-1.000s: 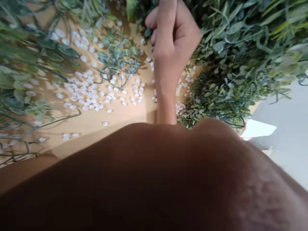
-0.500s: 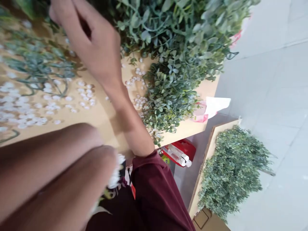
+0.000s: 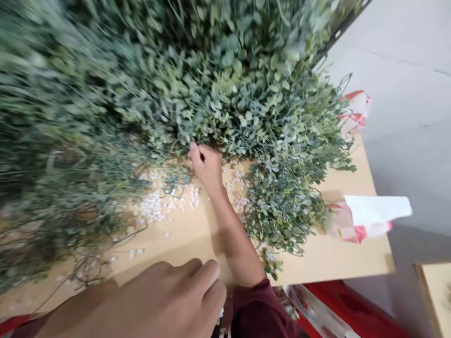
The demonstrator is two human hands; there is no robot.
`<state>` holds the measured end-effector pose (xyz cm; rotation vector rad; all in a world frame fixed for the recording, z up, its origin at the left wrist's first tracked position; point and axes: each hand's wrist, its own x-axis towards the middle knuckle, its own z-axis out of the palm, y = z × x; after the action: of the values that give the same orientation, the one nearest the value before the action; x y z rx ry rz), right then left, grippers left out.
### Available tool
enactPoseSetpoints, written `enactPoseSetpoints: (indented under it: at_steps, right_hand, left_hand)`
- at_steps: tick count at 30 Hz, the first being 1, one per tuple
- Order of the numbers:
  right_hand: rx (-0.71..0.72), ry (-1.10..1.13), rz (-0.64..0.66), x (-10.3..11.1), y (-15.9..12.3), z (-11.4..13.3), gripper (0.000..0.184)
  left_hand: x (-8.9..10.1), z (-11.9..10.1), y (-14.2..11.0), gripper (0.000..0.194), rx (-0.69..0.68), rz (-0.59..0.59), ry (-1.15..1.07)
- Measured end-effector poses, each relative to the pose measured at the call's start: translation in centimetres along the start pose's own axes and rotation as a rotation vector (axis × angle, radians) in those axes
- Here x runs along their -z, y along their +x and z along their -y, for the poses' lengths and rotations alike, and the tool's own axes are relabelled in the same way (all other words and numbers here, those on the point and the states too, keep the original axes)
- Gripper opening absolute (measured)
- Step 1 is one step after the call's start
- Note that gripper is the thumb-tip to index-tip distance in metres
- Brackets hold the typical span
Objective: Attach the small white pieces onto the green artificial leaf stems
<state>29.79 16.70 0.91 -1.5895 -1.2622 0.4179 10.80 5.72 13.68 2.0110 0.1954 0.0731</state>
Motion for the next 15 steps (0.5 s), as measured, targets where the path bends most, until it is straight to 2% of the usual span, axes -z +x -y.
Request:
enactPoseSetpoints:
  at_steps: [1, 3, 5, 7, 10, 12, 14, 15]
  right_hand:
    - [-0.008, 0.001, -0.002, 0.0, 0.0, 0.0, 0.053]
    - [-0.007, 0.008, -0.009, 0.0, -0.1, 0.1, 0.053]
    - [-0.007, 0.004, -0.015, 0.1, -0.1, 0.4, 0.053]
    - [-0.033, -0.020, -0.011, 0.2, -0.1, 0.7, 0.056]
    - [-0.080, -0.088, 0.016, 0.2, 0.1, 1.1, 0.059]
    - [-0.092, -0.129, 0.021, 0.2, 0.3, 1.3, 0.056]
    - [-0.115, -0.152, 0.022, 0.3, 0.6, 1.4, 0.052]
    - [-0.132, -0.157, 0.028, 0.4, 0.8, 1.5, 0.050]
  left_hand:
    - [0.3, -0.6, 0.8, 0.022, -0.003, 0.002, 0.141]
    - [0.5, -1.8, 1.9, 0.014, -0.050, 0.085, 0.371]
    - [0.2, -2.9, 2.2, 0.010, -0.104, 0.160, 0.494]
    - [-0.3, -3.4, 1.6, 0.009, -0.163, 0.202, 0.539]
    - [-1.2, -2.9, -0.5, 0.008, -0.190, 0.265, 0.582]
    - [-2.1, -1.7, -2.8, 0.001, -0.083, 0.295, 0.499]
    - [-3.4, 0.1, -6.0, 0.002, 0.107, 0.276, 0.170]
    - [-4.3, 1.3, -8.0, 0.004, 0.159, 0.271, 0.103]
